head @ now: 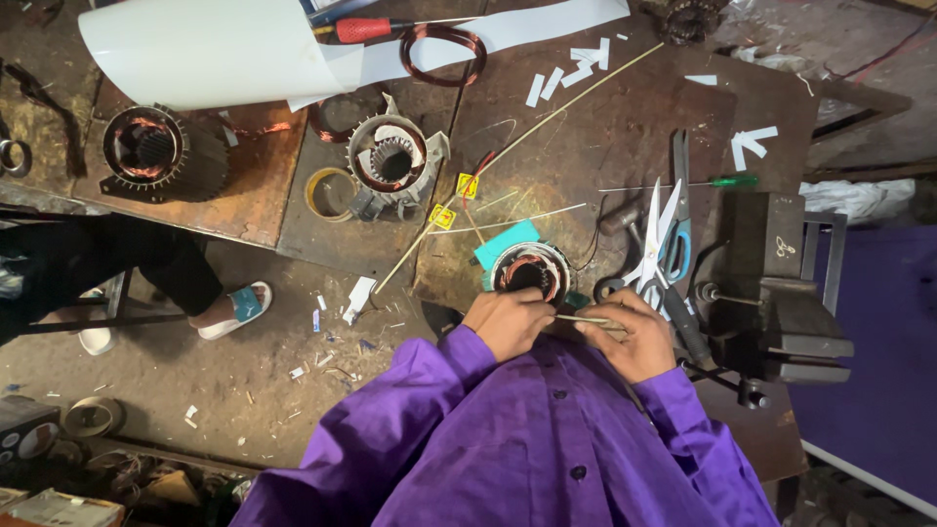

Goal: The person winds copper wire around a stator core, using a wooden stick to press the wire into slots. They repeatedly insert the wire, adjust its position, and use the stick to compact the winding.

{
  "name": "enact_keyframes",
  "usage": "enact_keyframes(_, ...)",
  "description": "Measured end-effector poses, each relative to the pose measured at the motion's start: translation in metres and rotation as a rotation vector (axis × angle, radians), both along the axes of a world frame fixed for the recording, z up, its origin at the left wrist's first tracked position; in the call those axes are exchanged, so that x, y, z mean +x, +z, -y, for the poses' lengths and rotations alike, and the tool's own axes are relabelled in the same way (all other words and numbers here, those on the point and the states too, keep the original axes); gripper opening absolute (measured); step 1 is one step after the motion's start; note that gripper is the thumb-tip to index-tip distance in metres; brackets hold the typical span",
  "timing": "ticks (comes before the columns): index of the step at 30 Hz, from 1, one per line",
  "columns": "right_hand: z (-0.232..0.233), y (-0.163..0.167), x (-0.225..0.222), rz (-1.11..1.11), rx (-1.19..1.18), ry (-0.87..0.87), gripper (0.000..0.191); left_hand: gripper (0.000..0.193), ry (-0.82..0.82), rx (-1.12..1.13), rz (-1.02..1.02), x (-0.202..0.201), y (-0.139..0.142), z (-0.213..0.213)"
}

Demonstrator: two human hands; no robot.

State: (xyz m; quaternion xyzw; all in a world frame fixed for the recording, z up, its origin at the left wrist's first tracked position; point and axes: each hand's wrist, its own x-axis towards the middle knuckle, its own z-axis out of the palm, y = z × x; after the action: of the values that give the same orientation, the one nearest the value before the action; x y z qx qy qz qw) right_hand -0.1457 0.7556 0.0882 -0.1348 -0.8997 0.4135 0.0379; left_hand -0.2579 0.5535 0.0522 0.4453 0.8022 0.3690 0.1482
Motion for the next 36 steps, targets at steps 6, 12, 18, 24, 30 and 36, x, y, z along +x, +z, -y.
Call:
enact_keyframes(6,0.0,-0.005,-0.001,0.064,0.046,0.019,0.021,0.011,-0.008,-0.043,0.005,0.0,0.0,0.0)
enact_keyframes(12,-0.001,-0.007,0.002,0.041,0.021,-0.016,0.02,0.012,-0.006,-0.012,-0.009,0.0,-0.001,0.002)
enact_keyframes(18,-0.002,-0.006,0.006,-0.035,-0.139,0.03,0.02,0.009,-0.01,-0.011,-0.04,0.001,-0.005,0.0)
enact_keyframes(24,0.001,-0.002,0.004,-0.034,-0.027,0.063,0.02,0.008,-0.023,-0.019,-0.042,0.001,-0.008,-0.001)
enact_keyframes(30,0.003,0.005,0.0,0.039,0.085,0.046,0.02,0.009,-0.025,0.003,-0.028,0.001,-0.01,-0.001)
enact_keyframes(36,0.002,-0.002,-0.001,0.19,0.21,0.022,0.022,0.008,-0.026,-0.008,-0.047,0.0,-0.009,-0.001)
